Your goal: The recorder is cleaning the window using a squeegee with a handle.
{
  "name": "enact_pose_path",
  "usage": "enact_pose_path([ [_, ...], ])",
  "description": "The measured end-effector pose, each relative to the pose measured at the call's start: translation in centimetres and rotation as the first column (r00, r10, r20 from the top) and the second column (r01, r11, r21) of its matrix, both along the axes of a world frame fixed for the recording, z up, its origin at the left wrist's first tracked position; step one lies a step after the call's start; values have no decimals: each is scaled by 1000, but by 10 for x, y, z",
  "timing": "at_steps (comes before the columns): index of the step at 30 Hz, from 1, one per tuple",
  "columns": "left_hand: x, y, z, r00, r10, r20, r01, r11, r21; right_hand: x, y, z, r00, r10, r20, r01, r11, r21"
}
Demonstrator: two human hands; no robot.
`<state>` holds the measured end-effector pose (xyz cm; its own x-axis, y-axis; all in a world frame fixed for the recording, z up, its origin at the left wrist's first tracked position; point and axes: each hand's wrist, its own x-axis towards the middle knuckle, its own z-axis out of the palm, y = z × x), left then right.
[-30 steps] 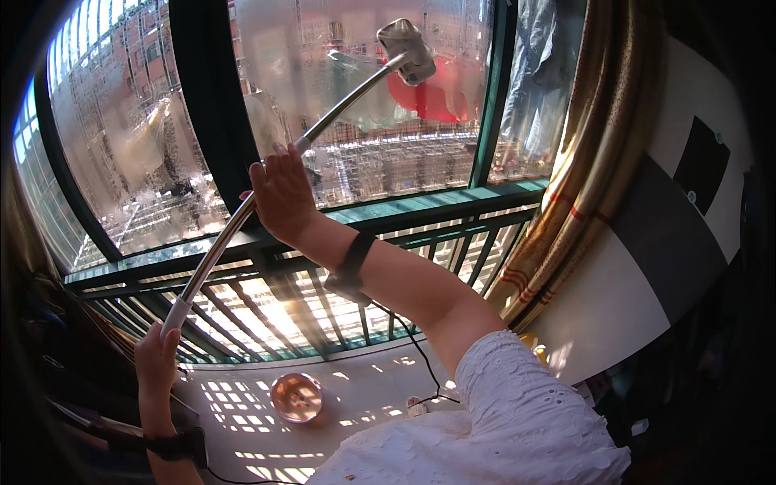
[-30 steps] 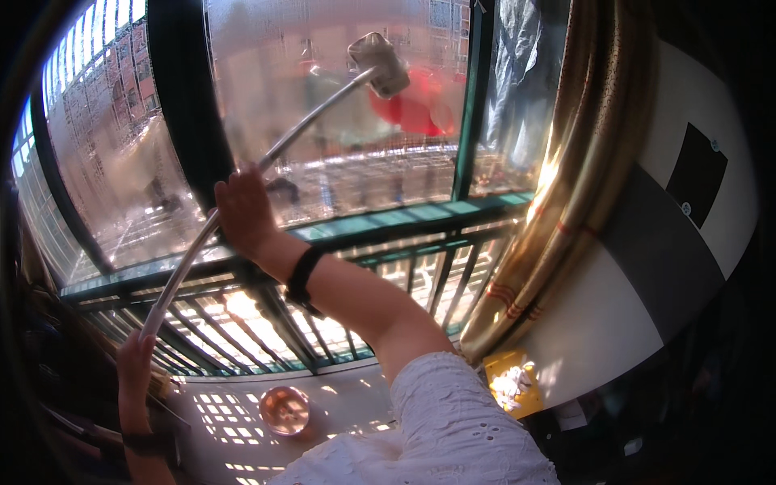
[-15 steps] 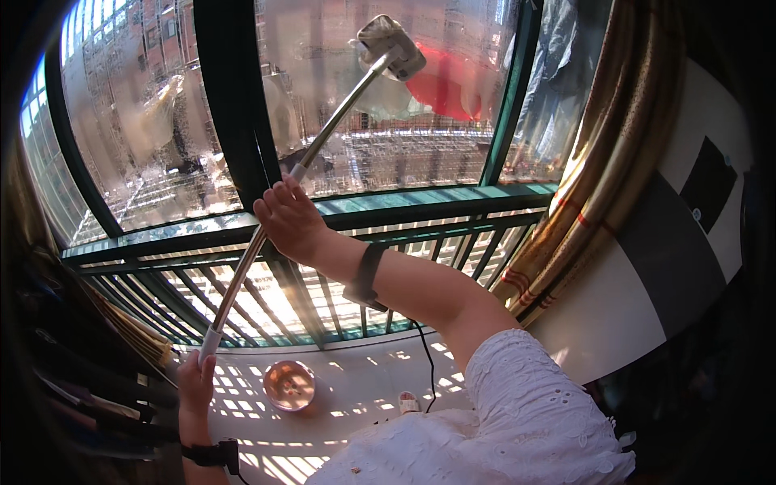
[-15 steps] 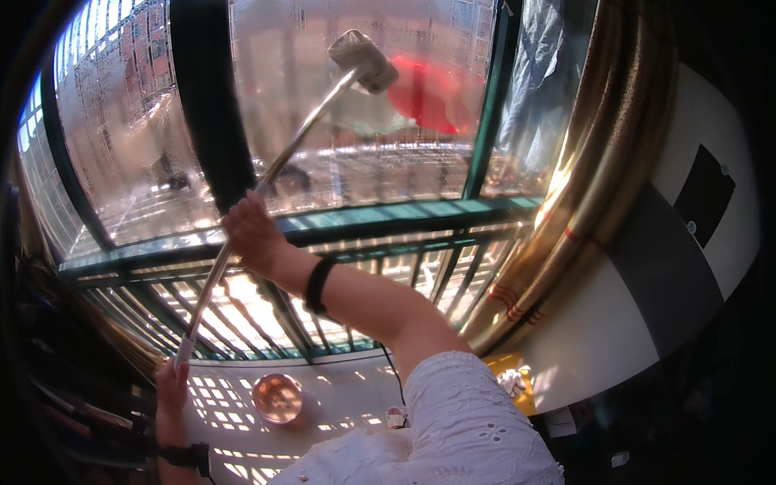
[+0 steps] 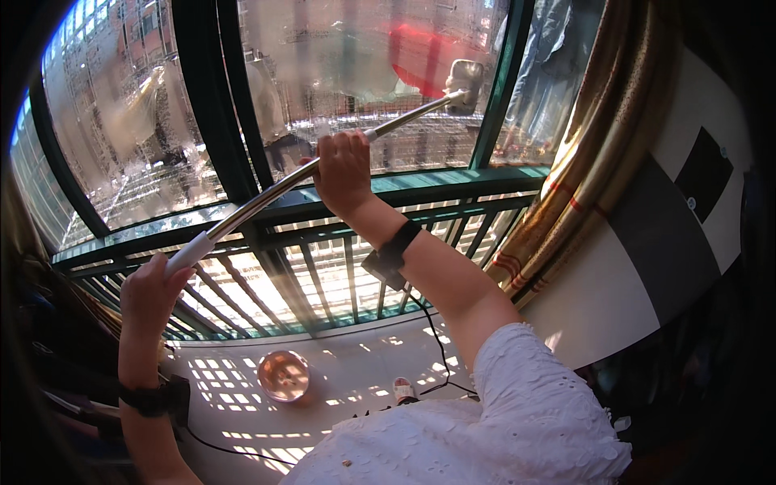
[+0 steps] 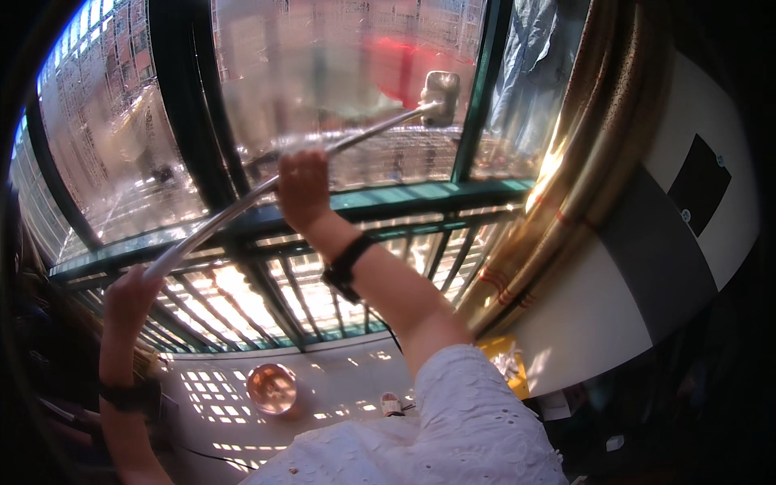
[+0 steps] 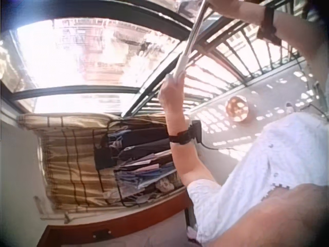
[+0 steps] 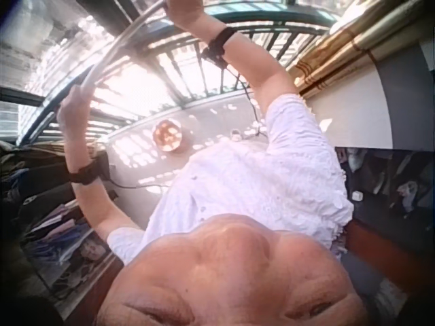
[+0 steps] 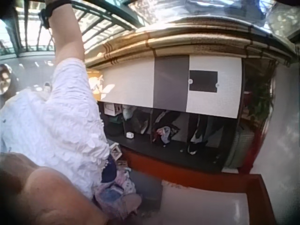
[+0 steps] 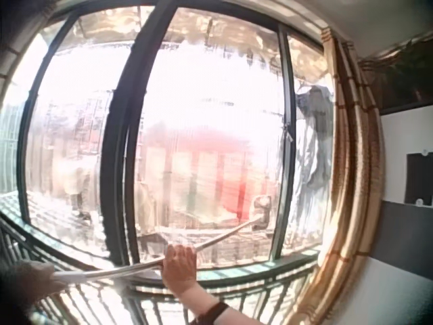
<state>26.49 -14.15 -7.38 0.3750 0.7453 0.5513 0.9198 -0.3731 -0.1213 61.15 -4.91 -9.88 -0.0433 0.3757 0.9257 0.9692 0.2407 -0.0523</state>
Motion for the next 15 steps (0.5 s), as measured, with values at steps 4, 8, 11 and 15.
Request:
enact_pose_path([
  [4,-89,-53,9,986,145,85,-141,989,-52,-98,-10,6,968,250,11,-250,968,-28],
  [8,-210,-143,10,926,368,88,-355,925,-135,-228,-25,6,872,488,-43,-490,870,-53],
  [11,-268,-195,-2,776,565,281,-482,818,-315,-299,-31,-4,845,534,-7,-534,845,36],
  [15,-284,-211,-2,810,520,271,-441,845,-303,-301,-39,3,820,571,33,-567,820,-76],
])
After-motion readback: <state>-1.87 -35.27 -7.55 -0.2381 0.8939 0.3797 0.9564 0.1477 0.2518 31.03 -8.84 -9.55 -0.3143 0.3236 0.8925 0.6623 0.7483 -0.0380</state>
